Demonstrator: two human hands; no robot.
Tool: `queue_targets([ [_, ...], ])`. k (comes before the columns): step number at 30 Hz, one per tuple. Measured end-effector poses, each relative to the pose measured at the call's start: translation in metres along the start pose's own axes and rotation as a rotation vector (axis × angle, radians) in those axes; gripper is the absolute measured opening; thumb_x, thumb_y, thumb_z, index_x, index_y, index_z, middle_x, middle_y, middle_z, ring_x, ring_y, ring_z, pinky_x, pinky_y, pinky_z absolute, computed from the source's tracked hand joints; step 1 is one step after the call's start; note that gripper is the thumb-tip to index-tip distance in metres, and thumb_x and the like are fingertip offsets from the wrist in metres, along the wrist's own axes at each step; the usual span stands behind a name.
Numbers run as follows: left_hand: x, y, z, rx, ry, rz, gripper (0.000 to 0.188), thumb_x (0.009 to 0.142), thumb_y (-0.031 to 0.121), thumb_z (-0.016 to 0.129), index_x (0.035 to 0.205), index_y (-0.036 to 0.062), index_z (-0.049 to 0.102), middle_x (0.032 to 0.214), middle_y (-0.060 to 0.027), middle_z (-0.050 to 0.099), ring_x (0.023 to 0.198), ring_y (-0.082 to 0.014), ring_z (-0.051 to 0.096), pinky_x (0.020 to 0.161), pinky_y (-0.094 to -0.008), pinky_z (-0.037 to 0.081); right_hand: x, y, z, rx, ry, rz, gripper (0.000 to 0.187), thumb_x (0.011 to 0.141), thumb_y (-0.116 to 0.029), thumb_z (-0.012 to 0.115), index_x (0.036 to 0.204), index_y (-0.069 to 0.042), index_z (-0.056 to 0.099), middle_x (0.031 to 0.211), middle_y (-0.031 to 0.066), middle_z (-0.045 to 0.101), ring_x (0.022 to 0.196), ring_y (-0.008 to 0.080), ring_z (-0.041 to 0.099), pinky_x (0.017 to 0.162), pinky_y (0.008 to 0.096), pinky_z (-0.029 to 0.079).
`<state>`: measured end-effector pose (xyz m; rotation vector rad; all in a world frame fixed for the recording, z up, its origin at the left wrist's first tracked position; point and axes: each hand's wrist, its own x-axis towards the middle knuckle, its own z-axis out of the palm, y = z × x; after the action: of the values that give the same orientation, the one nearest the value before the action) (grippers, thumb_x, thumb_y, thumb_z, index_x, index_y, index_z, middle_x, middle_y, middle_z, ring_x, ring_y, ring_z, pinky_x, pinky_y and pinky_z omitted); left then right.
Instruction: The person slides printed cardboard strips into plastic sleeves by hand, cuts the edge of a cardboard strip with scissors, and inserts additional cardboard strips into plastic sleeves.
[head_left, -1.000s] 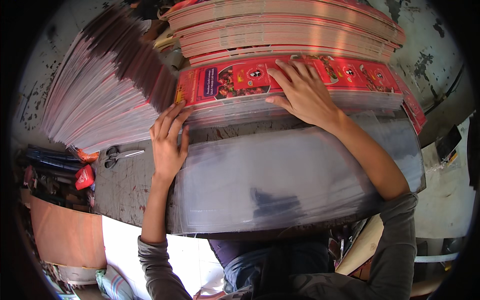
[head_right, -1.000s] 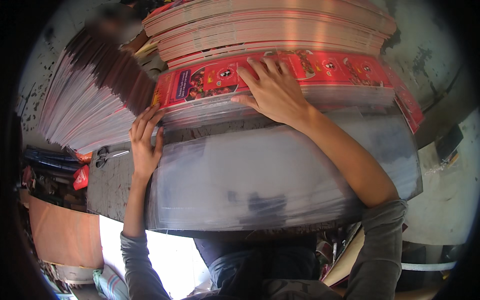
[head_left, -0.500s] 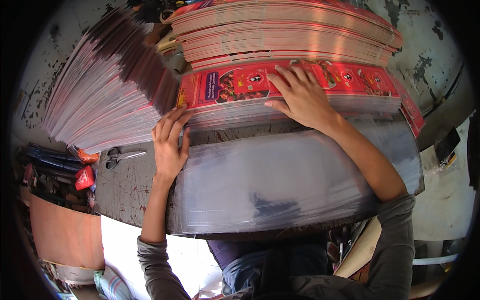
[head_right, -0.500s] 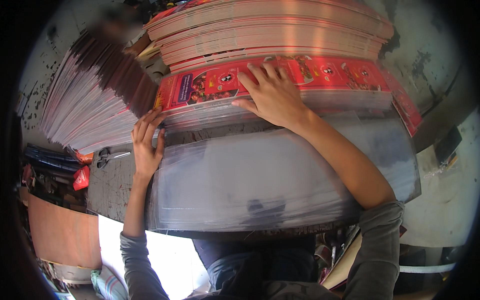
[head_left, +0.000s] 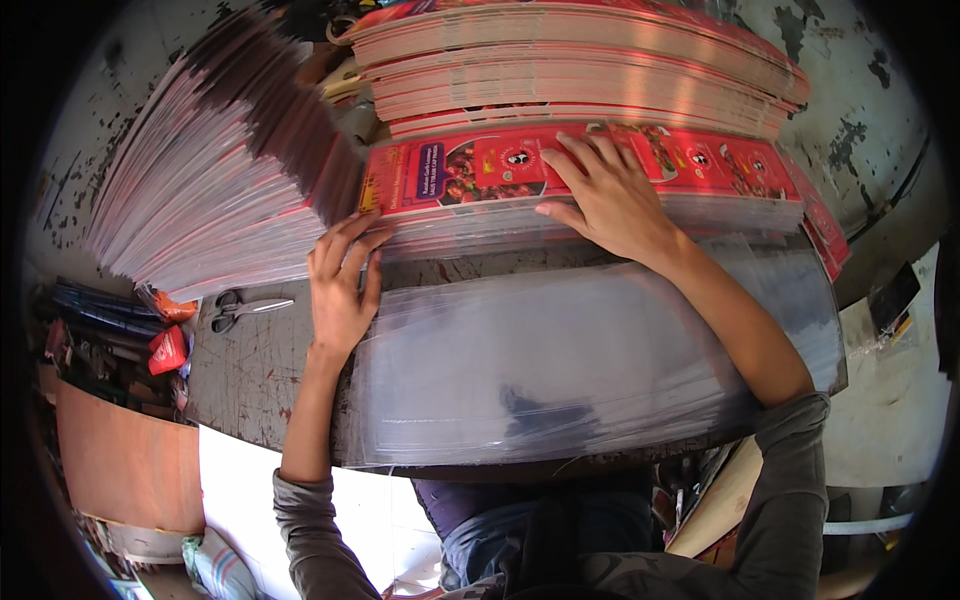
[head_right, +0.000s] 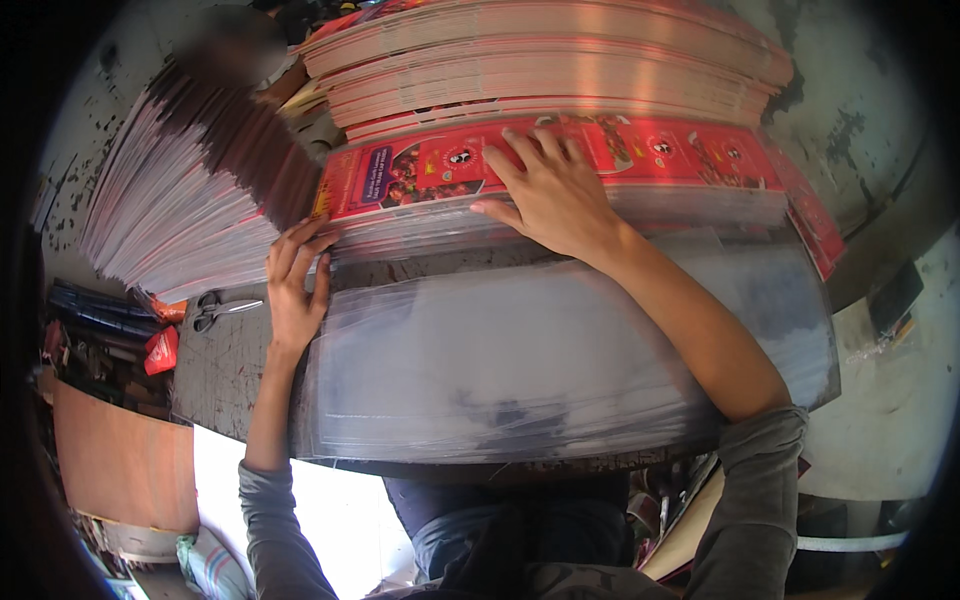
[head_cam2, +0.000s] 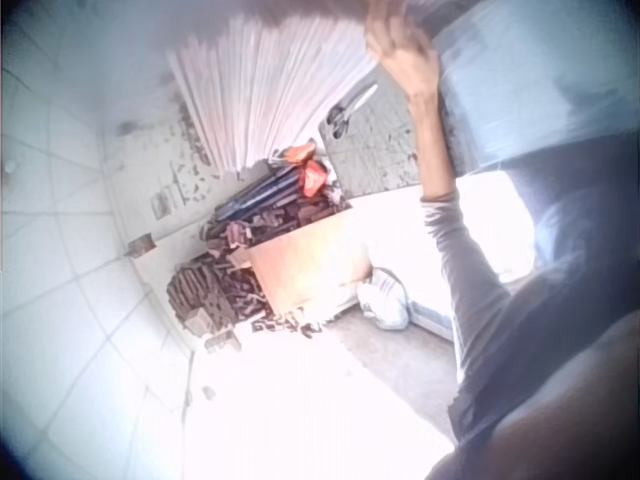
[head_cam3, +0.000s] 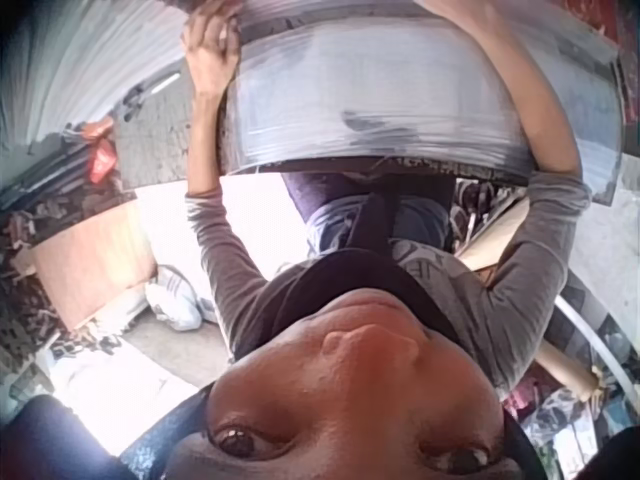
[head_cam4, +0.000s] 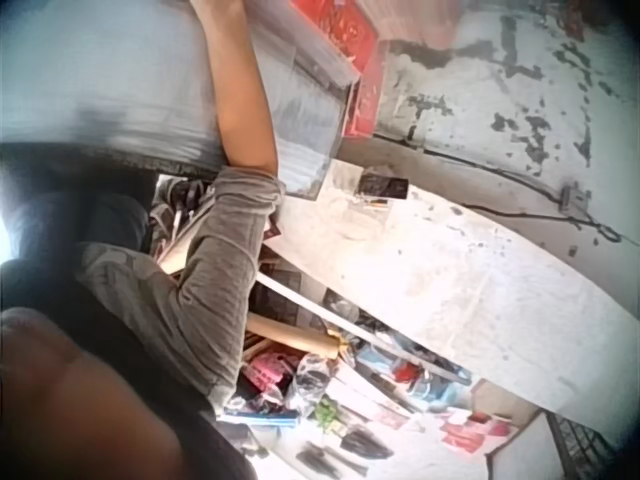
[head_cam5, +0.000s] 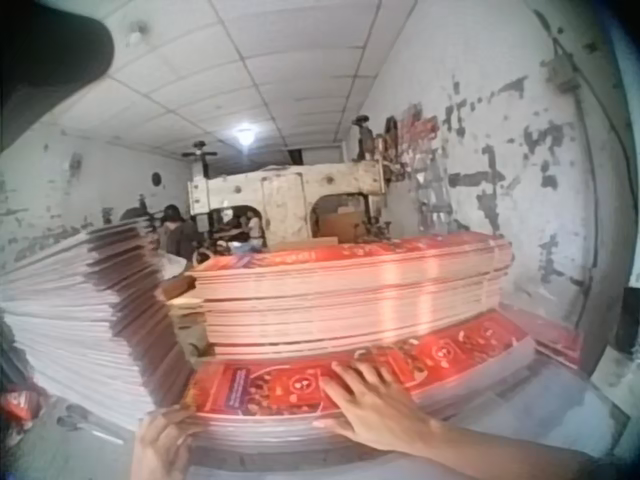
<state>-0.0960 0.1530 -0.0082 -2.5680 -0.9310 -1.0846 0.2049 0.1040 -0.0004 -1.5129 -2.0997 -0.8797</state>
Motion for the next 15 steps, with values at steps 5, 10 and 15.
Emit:
queue_targets([
  [5, -0.003, -0.010, 0.002, -0.001, 0.061, 0.052, 0.029, 0.070, -0.005, 0.054, 0.095, 0.0095, 0.060, 0.109, -0.0009, 0.056, 0.105, -0.0196, 0.048, 0.084, -0.0315, 0.034, 0.025, 0.030, -0.038, 0.053, 0.199, -0.057, 0.043, 0.081, -0.037, 0.054, 0.109, -0.003, 0.050, 0.110, 0.0151, 0.050, 0.100, 0.0318, 0.048, 0.082, 0.0409, 0.042],
  [10, -0.003, -0.010, 0.005, -0.043, 0.079, 0.060, 0.034, 0.067, -0.007, 0.054, 0.095, 0.0099, 0.060, 0.108, 0.0002, 0.056, 0.104, -0.0184, 0.049, 0.083, -0.0306, 0.034, 0.062, 0.098, -0.059, 0.137, 0.308, 0.109, 0.034, 0.082, -0.014, 0.055, 0.112, -0.001, 0.046, 0.115, 0.0154, 0.048, 0.099, 0.0349, 0.051, 0.082, 0.0374, 0.043],
  [15, -0.002, -0.012, 0.005, -0.059, 0.069, 0.058, 0.035, 0.066, -0.008, 0.053, 0.096, 0.0101, 0.059, 0.108, 0.0006, 0.056, 0.104, -0.0178, 0.049, 0.083, -0.0304, 0.034, 0.078, 0.138, -0.052, -0.010, 0.068, 0.258, 0.031, 0.083, -0.010, 0.050, 0.112, -0.001, 0.046, 0.113, 0.0177, 0.051, 0.102, 0.0330, 0.049, 0.080, 0.0392, 0.043],
])
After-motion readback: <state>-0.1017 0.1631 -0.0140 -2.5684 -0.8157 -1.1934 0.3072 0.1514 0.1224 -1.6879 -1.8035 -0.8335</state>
